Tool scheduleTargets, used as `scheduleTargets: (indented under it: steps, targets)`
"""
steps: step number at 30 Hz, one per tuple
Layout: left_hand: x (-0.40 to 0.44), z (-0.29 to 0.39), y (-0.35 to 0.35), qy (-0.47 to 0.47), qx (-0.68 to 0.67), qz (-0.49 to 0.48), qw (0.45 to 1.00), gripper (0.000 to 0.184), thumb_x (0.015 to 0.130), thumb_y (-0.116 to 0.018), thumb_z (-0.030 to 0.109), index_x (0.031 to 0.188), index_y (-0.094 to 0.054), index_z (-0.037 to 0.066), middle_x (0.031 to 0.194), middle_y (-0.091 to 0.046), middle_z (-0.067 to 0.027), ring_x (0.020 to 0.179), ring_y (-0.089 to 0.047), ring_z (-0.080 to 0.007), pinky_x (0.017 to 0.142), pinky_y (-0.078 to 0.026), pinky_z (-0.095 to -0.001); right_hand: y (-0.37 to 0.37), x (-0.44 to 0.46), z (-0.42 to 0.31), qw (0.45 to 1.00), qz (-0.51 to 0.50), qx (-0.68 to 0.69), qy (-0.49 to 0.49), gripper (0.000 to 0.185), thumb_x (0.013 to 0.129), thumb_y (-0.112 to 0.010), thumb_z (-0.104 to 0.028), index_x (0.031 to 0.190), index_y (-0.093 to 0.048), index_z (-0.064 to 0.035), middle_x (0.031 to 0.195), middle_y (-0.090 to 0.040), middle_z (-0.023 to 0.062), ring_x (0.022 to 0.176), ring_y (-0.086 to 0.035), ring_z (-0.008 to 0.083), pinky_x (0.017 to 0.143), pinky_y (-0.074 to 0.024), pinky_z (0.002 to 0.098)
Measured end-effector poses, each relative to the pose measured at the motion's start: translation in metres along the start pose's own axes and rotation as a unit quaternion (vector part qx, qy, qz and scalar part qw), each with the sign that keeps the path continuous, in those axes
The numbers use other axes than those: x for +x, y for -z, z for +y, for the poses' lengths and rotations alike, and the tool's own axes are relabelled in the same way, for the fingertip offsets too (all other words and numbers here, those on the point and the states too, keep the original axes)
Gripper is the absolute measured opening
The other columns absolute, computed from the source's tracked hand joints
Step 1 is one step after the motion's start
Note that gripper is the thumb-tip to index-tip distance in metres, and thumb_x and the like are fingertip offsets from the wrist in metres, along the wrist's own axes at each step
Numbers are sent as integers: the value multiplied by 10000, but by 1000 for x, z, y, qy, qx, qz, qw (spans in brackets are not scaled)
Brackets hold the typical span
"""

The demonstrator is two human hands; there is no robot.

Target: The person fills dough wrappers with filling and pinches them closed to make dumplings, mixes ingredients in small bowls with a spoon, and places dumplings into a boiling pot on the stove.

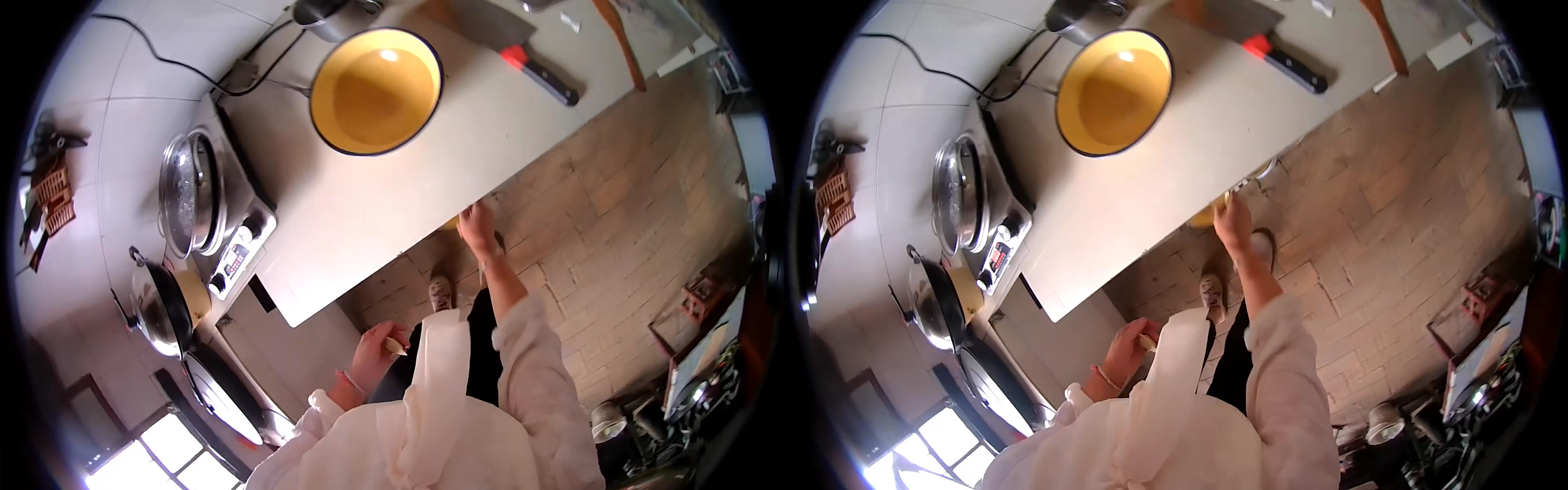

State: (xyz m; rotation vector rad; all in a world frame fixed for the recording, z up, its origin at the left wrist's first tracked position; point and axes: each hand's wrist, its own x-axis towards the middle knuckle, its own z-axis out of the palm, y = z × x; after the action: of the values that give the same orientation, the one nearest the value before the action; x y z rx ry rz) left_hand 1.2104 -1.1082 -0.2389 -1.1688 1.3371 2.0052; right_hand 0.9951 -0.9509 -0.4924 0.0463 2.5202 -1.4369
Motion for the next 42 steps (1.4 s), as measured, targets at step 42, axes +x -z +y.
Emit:
scheduleTargets:
  steps: [42]
  targets:
    - [69,215,-182,-187,-22,-42,981,378,963,-548,274,1148,-514,-54,864,-666,-163,734,-644,-209,677,-522,-305,290,138,-255,958,-38,-187,214,211,838,-694,-254,859,-654,-48,776,-678,141,714,-650,337,643,-502,421]
